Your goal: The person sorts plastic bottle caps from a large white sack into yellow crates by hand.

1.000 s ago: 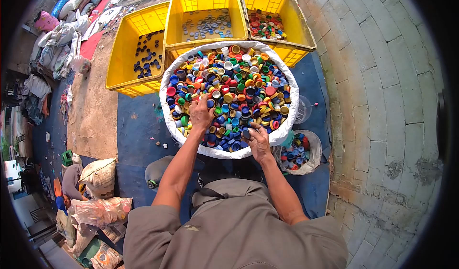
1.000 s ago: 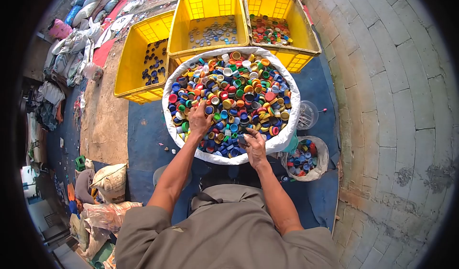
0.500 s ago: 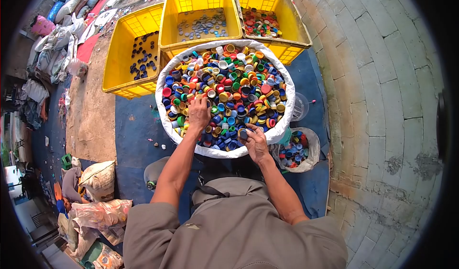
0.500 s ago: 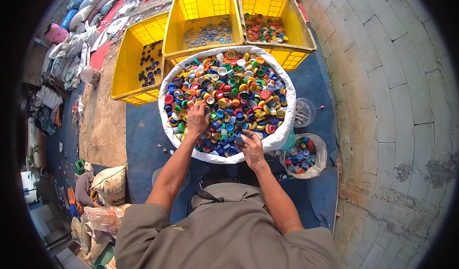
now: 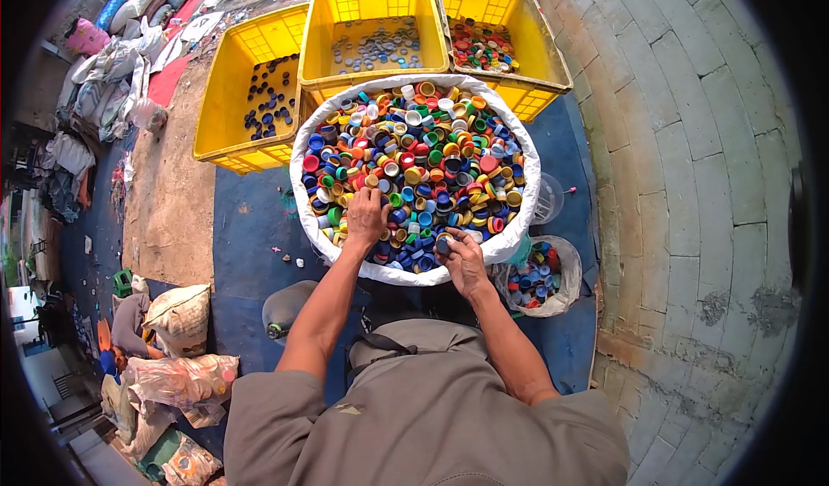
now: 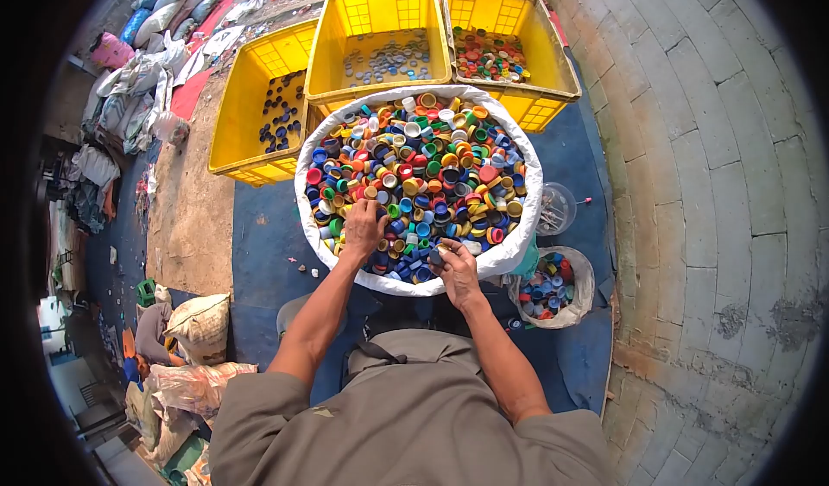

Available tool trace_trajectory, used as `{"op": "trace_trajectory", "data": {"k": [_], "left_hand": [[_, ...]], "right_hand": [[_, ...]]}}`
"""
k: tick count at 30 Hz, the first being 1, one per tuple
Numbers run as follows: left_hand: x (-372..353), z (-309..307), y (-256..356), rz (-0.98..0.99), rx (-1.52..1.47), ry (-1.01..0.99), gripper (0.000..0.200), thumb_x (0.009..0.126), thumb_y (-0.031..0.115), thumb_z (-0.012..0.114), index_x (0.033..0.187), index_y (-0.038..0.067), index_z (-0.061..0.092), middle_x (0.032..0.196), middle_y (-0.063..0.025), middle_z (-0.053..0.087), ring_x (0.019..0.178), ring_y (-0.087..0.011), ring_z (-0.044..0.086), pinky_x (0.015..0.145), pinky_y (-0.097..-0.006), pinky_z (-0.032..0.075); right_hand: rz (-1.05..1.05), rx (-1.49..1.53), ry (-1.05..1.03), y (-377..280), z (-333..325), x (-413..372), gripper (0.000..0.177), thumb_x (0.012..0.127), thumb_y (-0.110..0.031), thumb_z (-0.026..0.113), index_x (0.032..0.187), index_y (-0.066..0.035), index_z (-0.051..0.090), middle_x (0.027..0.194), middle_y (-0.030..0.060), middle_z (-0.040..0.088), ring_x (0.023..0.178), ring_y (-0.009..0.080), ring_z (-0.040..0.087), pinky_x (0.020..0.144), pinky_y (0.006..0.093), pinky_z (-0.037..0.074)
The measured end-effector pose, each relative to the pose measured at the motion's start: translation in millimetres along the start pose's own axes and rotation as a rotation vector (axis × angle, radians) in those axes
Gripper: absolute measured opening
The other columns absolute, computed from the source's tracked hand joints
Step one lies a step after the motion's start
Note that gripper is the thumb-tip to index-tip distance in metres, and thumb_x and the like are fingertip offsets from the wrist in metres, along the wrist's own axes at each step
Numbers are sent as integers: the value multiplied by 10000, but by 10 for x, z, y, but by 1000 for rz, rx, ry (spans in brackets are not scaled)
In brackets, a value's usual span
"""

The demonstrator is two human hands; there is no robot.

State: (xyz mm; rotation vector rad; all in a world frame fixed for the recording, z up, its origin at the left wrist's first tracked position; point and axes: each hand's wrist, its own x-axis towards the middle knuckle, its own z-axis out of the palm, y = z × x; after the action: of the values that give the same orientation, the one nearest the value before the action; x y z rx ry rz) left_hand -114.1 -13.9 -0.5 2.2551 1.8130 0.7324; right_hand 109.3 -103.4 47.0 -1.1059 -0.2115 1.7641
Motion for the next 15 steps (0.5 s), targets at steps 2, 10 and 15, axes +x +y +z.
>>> {"op": "trace_trajectory", "data": {"k": [2, 10, 15], "left_hand": [[-11, -59, 37, 18, -29, -13, 391, 684, 151, 769, 999, 48, 562, 923, -128, 546, 866, -313, 562, 749, -411, 444], [-64, 91, 64, -153, -71, -21, 381, 698, 103, 679, 1046, 35, 540, 958, -150, 582, 917, -332, 576, 791, -419, 461], [-75, 127, -6, -334, -368, -100, 371, 713, 84, 619, 1059, 14, 505, 962, -205, 602, 908, -373, 601, 773, -429, 484]], "right_hand": [[8, -12, -6, 17, -1, 6, 352, 854, -131, 610, 1165, -42, 470, 985, 77, 572, 872, 197, 612, 777, 331, 506], [31, -14, -16, 32, 55, -6, 348, 840, -120, 562, 1166, -33, 475, 976, 93, 550, 874, 214, 598, 772, 341, 493], [81, 94, -54, 62, 42, 50, 337, 813, -144, 516, 1132, -39, 493, 982, 101, 553, 881, 229, 573, 774, 358, 472]]}}
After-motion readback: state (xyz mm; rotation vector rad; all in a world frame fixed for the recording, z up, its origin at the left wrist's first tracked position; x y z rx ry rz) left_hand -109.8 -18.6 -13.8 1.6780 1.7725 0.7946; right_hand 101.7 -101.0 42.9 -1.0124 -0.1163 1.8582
